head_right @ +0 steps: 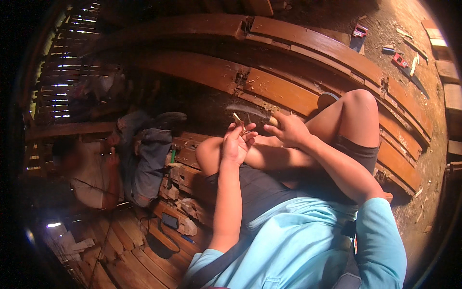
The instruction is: The person sits cross-legged on a wooden floor and uses a curved knife to carve a small piece of wood held in their left hand. They repeatedly shave thin strips from the wood, occasionally pausing to inspect the piece or brush away shavings.
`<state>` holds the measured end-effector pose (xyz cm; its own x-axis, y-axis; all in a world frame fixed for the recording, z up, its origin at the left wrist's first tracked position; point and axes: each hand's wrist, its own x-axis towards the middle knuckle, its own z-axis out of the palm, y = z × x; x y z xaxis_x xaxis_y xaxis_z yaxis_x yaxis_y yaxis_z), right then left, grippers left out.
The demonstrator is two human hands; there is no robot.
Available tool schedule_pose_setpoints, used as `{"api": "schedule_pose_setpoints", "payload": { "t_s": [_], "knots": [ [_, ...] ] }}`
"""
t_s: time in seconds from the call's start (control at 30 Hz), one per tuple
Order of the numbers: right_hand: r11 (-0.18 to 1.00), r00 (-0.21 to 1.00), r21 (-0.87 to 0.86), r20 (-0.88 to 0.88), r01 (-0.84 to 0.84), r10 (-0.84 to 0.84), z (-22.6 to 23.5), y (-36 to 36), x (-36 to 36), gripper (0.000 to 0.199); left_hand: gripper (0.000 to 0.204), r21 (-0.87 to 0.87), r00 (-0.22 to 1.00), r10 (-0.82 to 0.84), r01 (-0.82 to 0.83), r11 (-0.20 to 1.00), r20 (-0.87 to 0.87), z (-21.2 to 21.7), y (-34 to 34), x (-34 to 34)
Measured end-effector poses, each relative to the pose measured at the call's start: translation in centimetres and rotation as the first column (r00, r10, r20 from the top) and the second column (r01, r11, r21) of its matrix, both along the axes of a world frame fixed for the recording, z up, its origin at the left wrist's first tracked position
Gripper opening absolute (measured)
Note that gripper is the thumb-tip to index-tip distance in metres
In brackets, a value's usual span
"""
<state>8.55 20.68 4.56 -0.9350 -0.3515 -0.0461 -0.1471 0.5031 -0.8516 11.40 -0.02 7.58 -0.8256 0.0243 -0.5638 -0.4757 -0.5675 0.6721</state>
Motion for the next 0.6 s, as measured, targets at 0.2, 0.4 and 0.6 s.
{"api": "schedule_pose_setpoints", "payload": {
  "t_s": [0.2, 0.4, 0.6],
  "knots": [
    [0.948, 0.984, 0.287, -0.078, -0.134, 0.163, -0.2, 0.0, 0.2, 0.038, 0.021, 0.064, 0.997, 0.023, -0.018, 0.998, -0.076, -1.0, -0.6, -0.5],
    [0.962, 0.958, 0.251, -0.234, -0.106, 0.166, 0.2, 0.1, -0.7, 0.032, 0.024, 0.141, 0.991, 0.127, -0.120, 0.983, -0.044, -1.2, -0.7, -1.1],
    [0.946, 0.963, 0.260, -0.133, -0.194, 0.234, -0.4, 0.1, -0.5, 0.032, 0.016, 0.180, 0.989, 0.117, -0.099, 0.979, -0.090, -1.0, -0.9, -1.4]
  ]
}}
